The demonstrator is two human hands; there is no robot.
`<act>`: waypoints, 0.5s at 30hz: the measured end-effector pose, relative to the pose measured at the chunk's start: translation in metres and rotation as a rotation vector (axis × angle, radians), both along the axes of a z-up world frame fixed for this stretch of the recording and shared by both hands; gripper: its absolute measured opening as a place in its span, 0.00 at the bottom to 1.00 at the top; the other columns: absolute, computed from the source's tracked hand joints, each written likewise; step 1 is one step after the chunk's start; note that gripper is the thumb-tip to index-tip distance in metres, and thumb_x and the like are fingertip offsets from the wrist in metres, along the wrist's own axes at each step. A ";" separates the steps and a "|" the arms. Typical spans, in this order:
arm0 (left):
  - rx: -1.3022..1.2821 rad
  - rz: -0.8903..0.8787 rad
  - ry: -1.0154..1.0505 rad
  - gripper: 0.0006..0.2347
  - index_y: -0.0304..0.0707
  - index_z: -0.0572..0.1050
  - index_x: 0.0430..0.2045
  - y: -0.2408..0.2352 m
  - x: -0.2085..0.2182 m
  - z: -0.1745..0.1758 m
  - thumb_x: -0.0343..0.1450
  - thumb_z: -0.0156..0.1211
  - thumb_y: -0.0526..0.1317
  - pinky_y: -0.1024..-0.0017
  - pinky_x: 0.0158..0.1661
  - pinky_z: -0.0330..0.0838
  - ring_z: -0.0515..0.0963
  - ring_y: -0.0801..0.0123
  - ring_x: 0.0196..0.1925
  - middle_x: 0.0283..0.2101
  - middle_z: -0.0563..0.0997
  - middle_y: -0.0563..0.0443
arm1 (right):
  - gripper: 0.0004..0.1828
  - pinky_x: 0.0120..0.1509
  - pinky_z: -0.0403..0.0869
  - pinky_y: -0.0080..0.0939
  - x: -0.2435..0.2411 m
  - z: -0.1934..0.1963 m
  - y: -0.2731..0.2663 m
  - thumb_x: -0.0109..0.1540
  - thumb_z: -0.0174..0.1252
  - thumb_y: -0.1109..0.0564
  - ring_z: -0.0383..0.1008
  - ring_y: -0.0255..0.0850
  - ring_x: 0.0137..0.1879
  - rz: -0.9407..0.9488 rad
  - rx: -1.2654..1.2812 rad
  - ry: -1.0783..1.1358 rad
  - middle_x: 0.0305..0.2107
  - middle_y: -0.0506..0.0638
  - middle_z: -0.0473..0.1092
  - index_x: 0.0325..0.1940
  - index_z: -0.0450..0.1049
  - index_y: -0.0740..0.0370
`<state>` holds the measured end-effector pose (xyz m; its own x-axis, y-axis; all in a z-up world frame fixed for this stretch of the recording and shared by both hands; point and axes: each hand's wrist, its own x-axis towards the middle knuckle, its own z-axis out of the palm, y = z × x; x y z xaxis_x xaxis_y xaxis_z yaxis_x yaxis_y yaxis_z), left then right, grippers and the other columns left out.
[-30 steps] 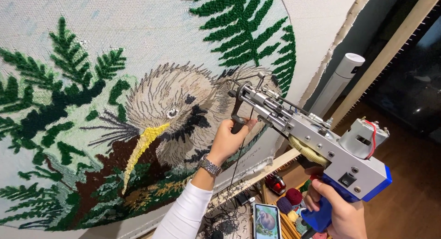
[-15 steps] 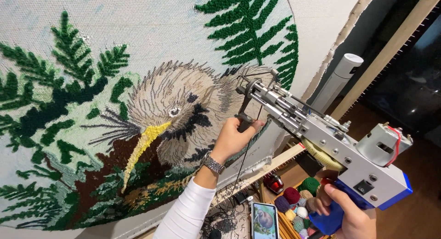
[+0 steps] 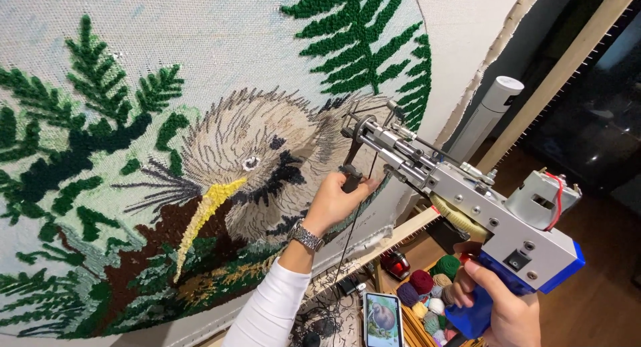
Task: The person uses a handheld tufting gun to add yarn to a large fabric stretched on a frame, creating a kiwi bird design. They reference a tablet image and select yarn from nearby bins while working on the kiwi's head and beak areas.
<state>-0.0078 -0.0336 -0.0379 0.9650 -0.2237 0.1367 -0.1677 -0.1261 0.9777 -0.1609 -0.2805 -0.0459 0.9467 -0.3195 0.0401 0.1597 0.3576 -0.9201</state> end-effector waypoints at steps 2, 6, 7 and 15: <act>0.000 0.000 0.008 0.10 0.42 0.83 0.26 0.001 -0.001 0.006 0.75 0.63 0.44 0.77 0.18 0.46 0.59 0.81 0.15 0.16 0.73 0.62 | 0.07 0.25 0.59 0.48 0.001 0.005 0.004 0.64 0.56 0.65 0.54 0.46 0.17 0.002 -0.008 0.001 0.15 0.58 0.55 0.43 0.67 0.72; 0.009 -0.001 -0.028 0.13 0.43 0.84 0.30 0.003 -0.002 0.011 0.73 0.62 0.51 0.77 0.18 0.45 0.55 0.82 0.13 0.12 0.65 0.66 | 0.07 0.24 0.60 0.49 0.004 0.005 0.003 0.63 0.57 0.65 0.55 0.45 0.17 -0.010 -0.032 0.006 0.15 0.57 0.55 0.42 0.67 0.70; 0.008 -0.002 -0.028 0.13 0.43 0.84 0.30 0.003 0.000 0.010 0.73 0.62 0.51 0.77 0.18 0.45 0.55 0.82 0.13 0.12 0.65 0.66 | 0.07 0.24 0.60 0.49 0.006 0.003 0.002 0.63 0.57 0.65 0.55 0.45 0.17 -0.010 -0.032 0.006 0.15 0.57 0.55 0.42 0.67 0.70; 0.040 0.012 -0.062 0.14 0.43 0.84 0.29 0.007 0.016 0.001 0.72 0.63 0.54 0.77 0.19 0.47 0.57 0.81 0.14 0.12 0.65 0.66 | 0.10 0.25 0.58 0.47 0.013 0.012 0.011 0.64 0.55 0.65 0.54 0.45 0.17 0.002 -0.073 0.014 0.15 0.57 0.54 0.45 0.72 0.80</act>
